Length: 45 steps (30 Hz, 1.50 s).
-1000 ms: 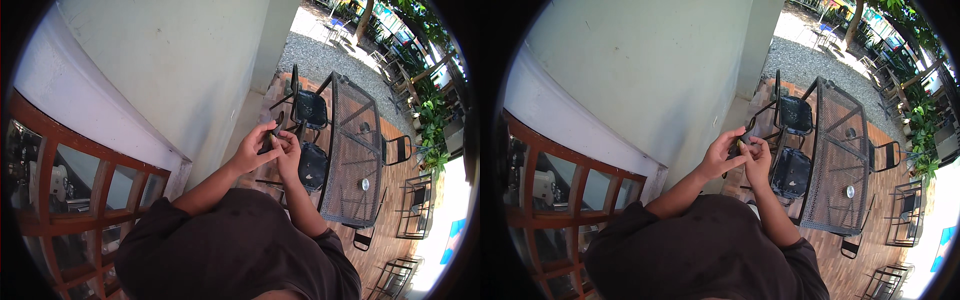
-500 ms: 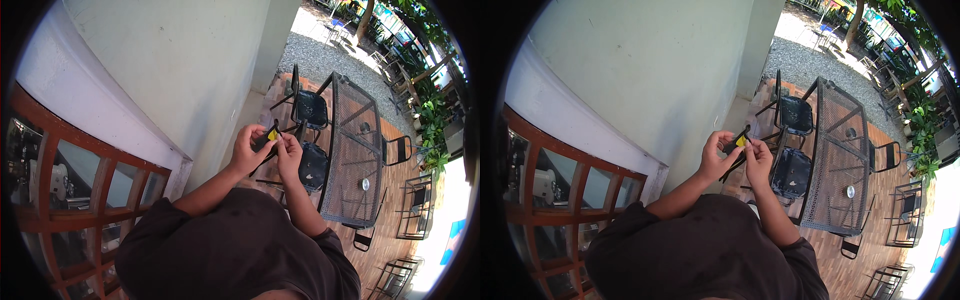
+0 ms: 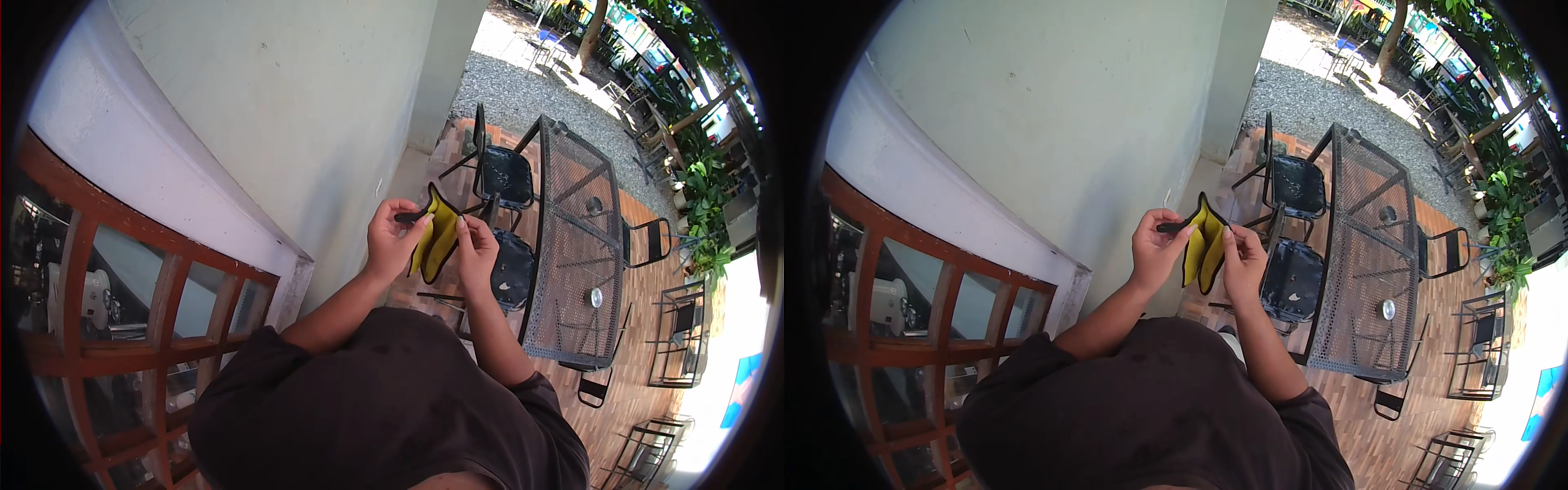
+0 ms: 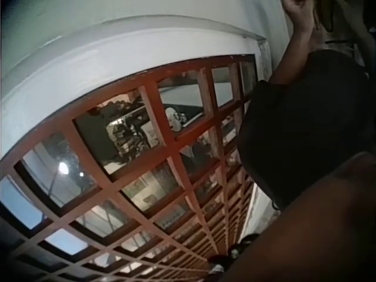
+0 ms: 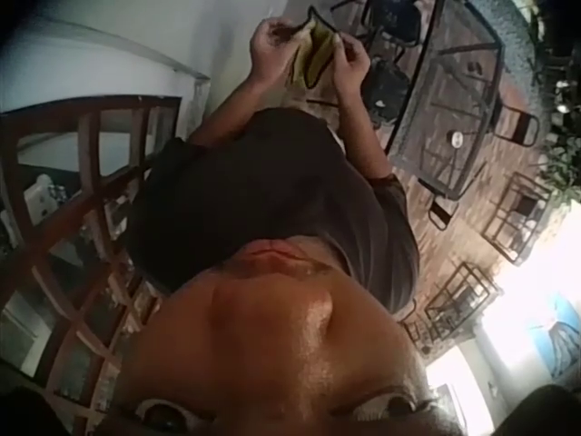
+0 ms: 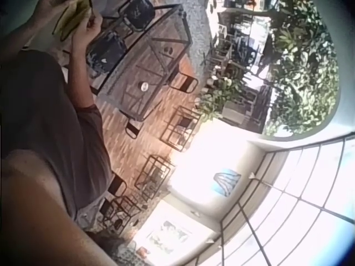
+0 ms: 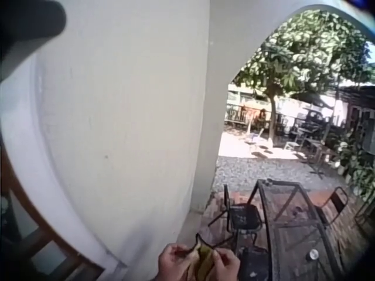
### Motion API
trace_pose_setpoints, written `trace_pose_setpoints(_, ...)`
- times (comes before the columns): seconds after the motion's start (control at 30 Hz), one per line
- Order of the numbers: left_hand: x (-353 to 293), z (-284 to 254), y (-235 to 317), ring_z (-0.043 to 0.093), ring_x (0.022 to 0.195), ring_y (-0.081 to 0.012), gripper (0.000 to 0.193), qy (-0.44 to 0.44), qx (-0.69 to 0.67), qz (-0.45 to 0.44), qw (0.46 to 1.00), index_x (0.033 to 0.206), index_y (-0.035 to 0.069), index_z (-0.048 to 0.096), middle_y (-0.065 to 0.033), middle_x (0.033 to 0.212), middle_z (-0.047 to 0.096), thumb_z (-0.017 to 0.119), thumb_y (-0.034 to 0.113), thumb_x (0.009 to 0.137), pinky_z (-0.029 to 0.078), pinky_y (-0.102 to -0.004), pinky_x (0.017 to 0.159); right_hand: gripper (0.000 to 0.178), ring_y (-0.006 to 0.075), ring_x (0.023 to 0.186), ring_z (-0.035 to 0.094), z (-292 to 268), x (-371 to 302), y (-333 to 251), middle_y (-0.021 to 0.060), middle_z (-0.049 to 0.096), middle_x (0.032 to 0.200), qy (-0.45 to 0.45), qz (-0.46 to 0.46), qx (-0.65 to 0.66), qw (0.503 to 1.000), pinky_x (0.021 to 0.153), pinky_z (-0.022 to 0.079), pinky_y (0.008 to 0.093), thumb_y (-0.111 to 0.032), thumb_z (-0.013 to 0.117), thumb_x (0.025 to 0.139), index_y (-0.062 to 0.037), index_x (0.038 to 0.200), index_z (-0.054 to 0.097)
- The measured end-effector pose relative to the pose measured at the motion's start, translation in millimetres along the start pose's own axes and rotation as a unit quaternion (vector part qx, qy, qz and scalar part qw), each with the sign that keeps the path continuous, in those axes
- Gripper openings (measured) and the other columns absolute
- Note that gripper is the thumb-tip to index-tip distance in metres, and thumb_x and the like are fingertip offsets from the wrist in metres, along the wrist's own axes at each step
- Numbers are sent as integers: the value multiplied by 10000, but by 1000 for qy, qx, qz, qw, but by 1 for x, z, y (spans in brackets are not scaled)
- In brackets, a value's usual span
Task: Wiping down and inspecting chairs in an outdoor seating area of a cafe.
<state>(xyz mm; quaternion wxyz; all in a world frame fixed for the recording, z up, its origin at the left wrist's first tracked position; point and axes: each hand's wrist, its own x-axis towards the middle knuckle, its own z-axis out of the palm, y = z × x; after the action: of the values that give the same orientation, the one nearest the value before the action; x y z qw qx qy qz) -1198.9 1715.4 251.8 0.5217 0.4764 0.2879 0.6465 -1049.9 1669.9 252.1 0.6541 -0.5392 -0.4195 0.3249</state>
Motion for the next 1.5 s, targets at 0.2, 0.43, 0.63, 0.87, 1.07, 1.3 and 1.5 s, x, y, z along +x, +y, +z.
trace_pose_setpoints(0.2,5,-12,10,655,821,-82,96,-24,35,-17,999,1023,6,664,-32,930,699,692,23,932,530,-247,745,136,40,832,542,-4,0,1,-26,643,916,13,-2,3,1000,773,437,198,-141,612,1022,-13,1044,653)
trace_pose_setpoints(0.43,5,-24,4,649,838,-66,111,-26,226,76,971,1075,-21,653,-69,996,706,638,12,971,522,-231,765,125,34,829,509,1,-3,6,-40,607,914,-13,1,36,999,764,412,190,-146,587,1034,-27,1039,625)
trace_pose_setpoints(0.63,6,-34,-6,614,815,-71,229,-44,224,102,968,1176,-25,670,-50,970,660,627,-32,952,490,-206,747,124,35,839,505,-1,-2,0,-39,603,918,-12,8,40,999,771,409,196,-145,588,1034,-27,1038,625)
trace_pose_setpoints(0.87,5,-29,3,604,926,-97,252,-101,94,56,989,1179,-32,691,-66,1098,650,567,-47,960,471,-229,842,127,43,841,530,-5,0,-5,-27,620,917,-13,14,34,999,784,435,199,-138,611,1022,-12,1033,629)
trace_pose_setpoints(1.07,18,-33,-8,628,915,-88,215,-55,82,12,995,1175,-32,671,-72,1056,691,625,-21,965,494,-226,808,126,30,829,524,-15,4,-6,-41,625,906,-16,6,17,1000,767,418,185,-137,627,1015,-14,1032,644)
trace_pose_setpoints(1.3,36,-50,-1,645,879,-81,155,-14,116,27,993,1090,-31,666,-60,996,696,666,-42,936,512,-223,751,74,35,834,559,-41,24,-21,-32,640,922,0,-45,-7,999,773,433,182,-69,656,984,-13,1032,660)
trace_pose_setpoints(1.5,52,-48,28,677,799,-143,232,6,259,118,959,1108,14,700,-76,939,704,734,27,879,536,-266,738,149,32,791,575,-88,59,-47,-24,668,920,53,-165,-216,961,699,456,187,-85,665,981,-8,1107,685)
